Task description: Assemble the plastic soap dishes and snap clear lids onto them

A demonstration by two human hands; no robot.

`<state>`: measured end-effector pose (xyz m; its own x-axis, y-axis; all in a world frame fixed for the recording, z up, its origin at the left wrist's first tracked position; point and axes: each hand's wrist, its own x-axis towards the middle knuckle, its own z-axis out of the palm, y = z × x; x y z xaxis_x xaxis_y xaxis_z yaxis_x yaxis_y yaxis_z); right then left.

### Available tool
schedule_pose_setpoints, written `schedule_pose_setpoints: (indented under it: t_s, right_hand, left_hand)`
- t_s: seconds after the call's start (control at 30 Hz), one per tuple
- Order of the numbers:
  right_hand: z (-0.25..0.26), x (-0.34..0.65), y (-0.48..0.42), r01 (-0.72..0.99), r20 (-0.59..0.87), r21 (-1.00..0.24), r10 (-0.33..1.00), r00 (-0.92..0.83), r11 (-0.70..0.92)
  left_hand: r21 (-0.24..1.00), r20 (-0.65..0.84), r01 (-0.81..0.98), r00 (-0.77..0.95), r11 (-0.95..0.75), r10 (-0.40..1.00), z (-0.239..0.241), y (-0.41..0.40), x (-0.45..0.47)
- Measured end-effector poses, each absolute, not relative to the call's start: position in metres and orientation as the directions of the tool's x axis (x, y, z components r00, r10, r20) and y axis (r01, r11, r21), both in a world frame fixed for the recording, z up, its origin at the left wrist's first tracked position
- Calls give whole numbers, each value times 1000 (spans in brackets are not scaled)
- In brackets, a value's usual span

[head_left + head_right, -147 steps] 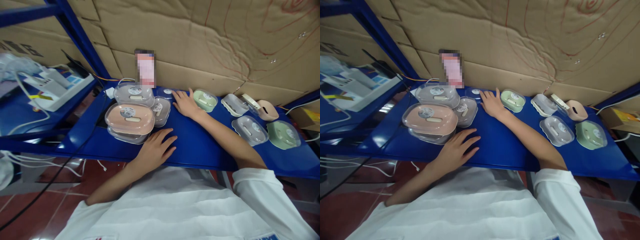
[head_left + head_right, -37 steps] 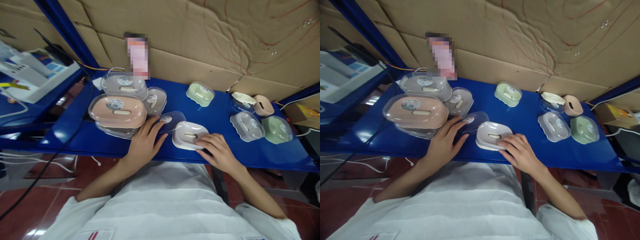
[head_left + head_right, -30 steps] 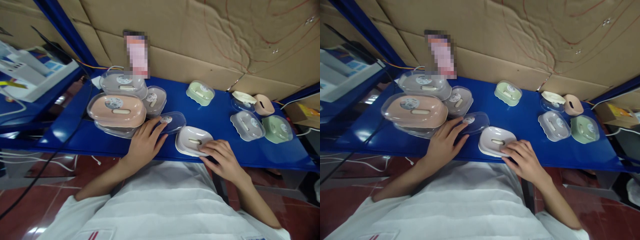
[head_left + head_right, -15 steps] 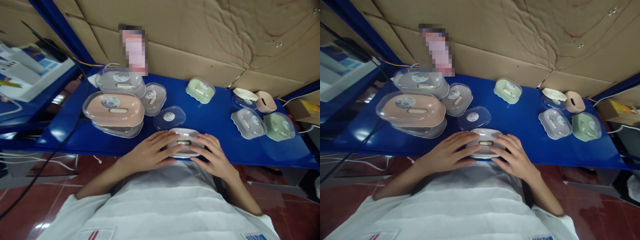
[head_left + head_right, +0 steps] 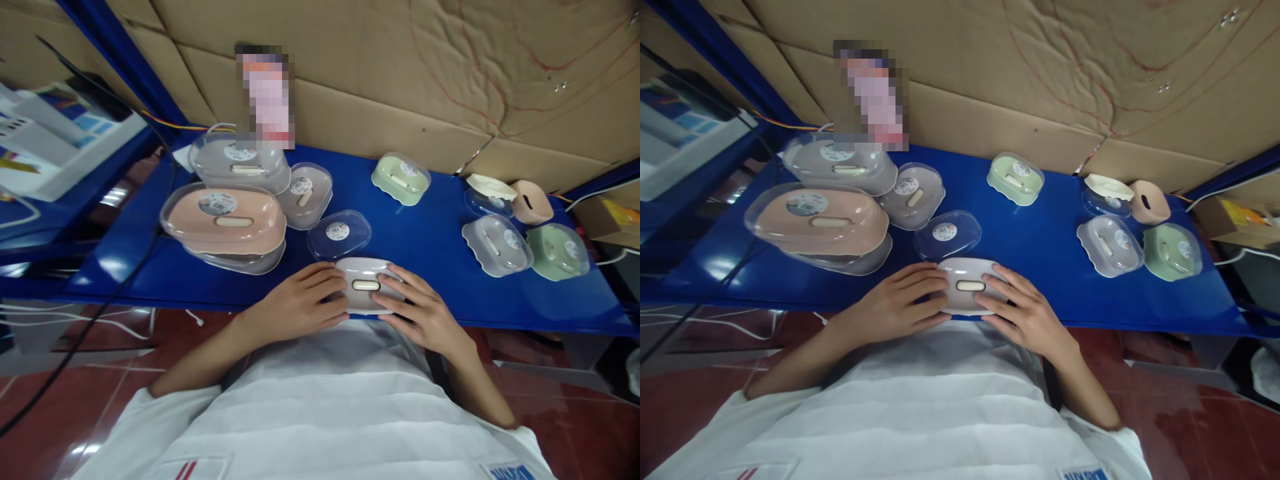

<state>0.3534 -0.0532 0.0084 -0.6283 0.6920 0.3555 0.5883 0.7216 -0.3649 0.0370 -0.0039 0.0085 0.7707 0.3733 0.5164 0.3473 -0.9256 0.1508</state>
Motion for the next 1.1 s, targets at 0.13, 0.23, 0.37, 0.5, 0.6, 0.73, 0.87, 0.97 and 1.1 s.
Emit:
schedule_pose_setpoints:
  t_s: [0.13, 0.23, 0.37, 0.5, 0.6, 0.73, 0.87, 0.97, 1.1]
  right_hand:
    - [21, 356, -42, 565, 348, -319, 648, -677, 761]
    - [35, 352, -9, 542, 336, -325, 630, -700, 775]
    - [44, 336, 52, 517, 226, -305, 588, -777, 800]
    - [41, 335, 80, 541, 214, -256, 592, -777, 801]
    - [35, 358, 69, 655, 240, -198, 684, -688, 729]
    - [27, 395, 40, 797, 255, -232, 825, -504, 558]
    - [27, 396, 13, 806, 398, -348, 854, -335, 479]
    - [28, 370, -4, 724, 487, -413, 806, -337, 552]
    - [24, 341, -18, 624, 540, -383, 713, -447, 681]
  left_hand:
    - [129, 524, 338, 775, -932, 353, 7, -4, 37]
    - [120, 534, 330, 774, -936, 341, 7, -4, 37]
    - [152, 541, 331, 761, -931, 359, 8, -4, 36]
    - [155, 536, 347, 757, -925, 374, 9, -5, 34]
    - [162, 536, 353, 752, -921, 383, 9, -5, 34]
    - [172, 539, 397, 728, -901, 424, 11, -5, 36]
    - [181, 622, 434, 644, -883, 444, 10, -5, 35]
    - [181, 668, 419, 612, -890, 424, 9, -5, 33]
    - [183, 628, 426, 642, -886, 439, 8, -5, 33]
